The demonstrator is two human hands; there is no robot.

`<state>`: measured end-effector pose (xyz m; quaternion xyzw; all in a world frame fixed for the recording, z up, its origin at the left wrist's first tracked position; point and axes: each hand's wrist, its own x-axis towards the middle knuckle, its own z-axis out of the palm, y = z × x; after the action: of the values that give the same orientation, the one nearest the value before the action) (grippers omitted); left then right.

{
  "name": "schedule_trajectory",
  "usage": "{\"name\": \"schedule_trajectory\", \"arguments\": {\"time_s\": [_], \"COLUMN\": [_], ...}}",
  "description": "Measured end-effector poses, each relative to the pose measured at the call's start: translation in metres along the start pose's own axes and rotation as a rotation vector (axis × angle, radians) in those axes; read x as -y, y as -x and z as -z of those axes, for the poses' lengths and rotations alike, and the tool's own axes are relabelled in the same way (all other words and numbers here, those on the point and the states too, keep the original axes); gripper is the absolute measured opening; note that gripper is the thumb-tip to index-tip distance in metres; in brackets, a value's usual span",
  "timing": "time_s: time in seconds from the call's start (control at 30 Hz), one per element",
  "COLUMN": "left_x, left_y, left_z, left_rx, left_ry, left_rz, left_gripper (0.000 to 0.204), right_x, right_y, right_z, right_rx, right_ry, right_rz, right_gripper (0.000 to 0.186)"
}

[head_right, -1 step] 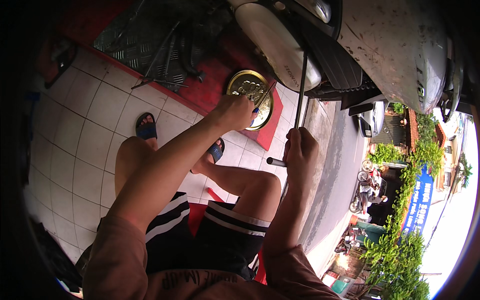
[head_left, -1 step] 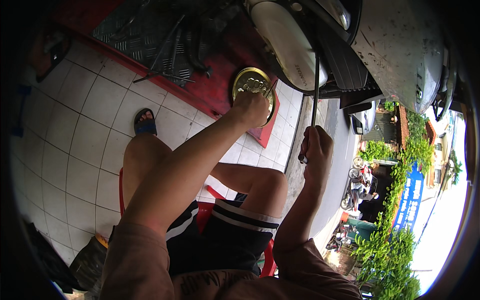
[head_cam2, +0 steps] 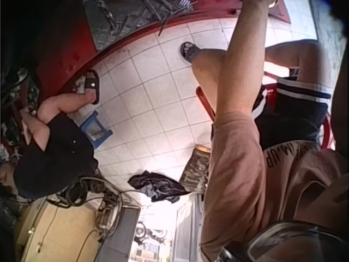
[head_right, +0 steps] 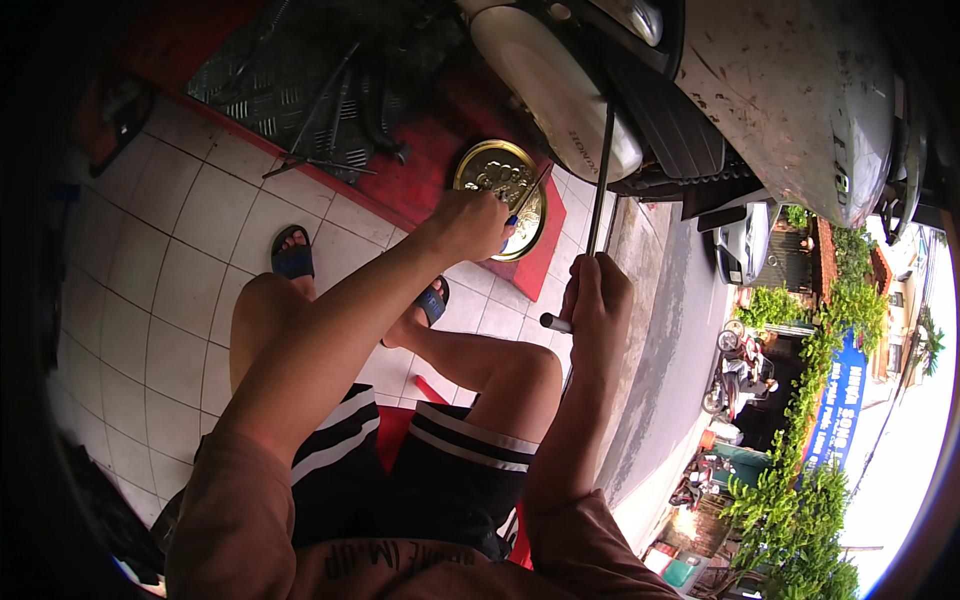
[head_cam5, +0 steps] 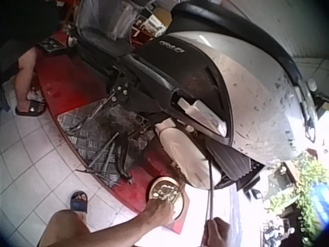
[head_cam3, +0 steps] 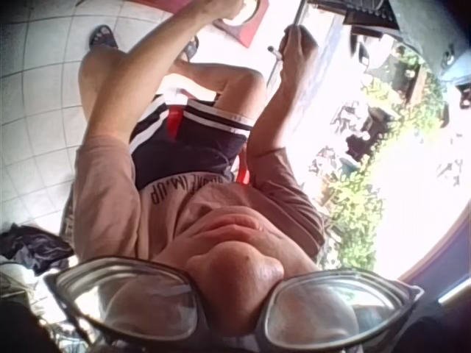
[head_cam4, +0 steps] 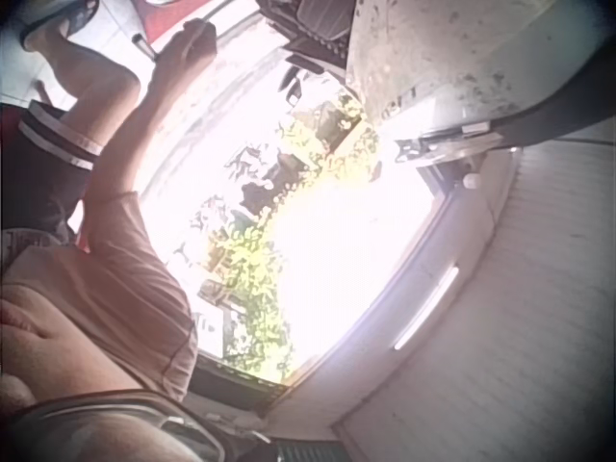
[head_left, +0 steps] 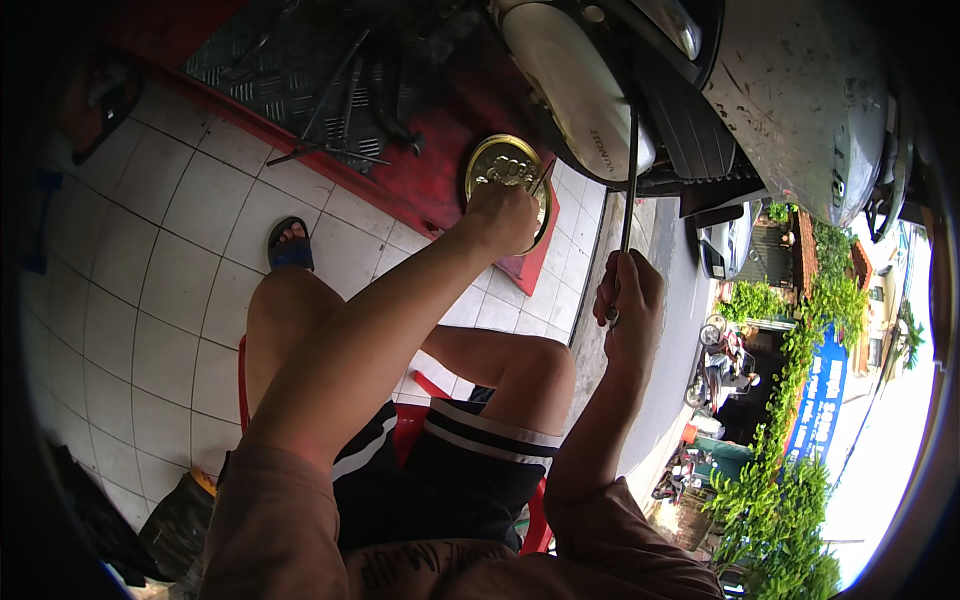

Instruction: The person sits on a low stool and uses a blue screwdriver to loosen and remove a bolt from the side panel of a white scooter. They then switch to a T-handle wrench to continue working on the same bolt area, manipulating the tool with both hands.

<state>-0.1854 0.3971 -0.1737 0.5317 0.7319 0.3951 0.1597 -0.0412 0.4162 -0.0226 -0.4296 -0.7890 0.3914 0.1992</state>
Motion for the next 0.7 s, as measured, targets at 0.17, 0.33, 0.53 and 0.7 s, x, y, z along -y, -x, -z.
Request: {"name": "schedule_trajectory", "arguments": {"time_s": [0.17, 0.33, 0.53, 0.7], "left_x": [0.000, -0.006, -0.041, -0.066], "left_y": [0.002, 0.005, 0.008, 0.063], "left_z": [0.000, 0.002, 0.037, 0.060], "left_rx": [-0.038, -0.089, 0.366, 0.225], "left_ry": [0.002, -0.017, 0.959, 0.711], "left_rz": [-0.002, -0.099, -0.159, -0.385], "left_gripper": [0.034, 0.030, 0.010, 0.033], "right_x": [0.013, 0.010, 0.031, 0.018], "right_y": [0.001, -0.002, -0.017, -0.038], "right_z": [-0.020, -0.022, 0.005, 0.018], "right_rx": [0.017, 0.031, 0.068, 0.051], "right_ry": [-0.477, -0.342, 0.029, 0.474], "right_rz": [-0.192, -0.114, -0.146, 0.057], "right_gripper": [0.025, 0.027, 0.030, 0.032]}}
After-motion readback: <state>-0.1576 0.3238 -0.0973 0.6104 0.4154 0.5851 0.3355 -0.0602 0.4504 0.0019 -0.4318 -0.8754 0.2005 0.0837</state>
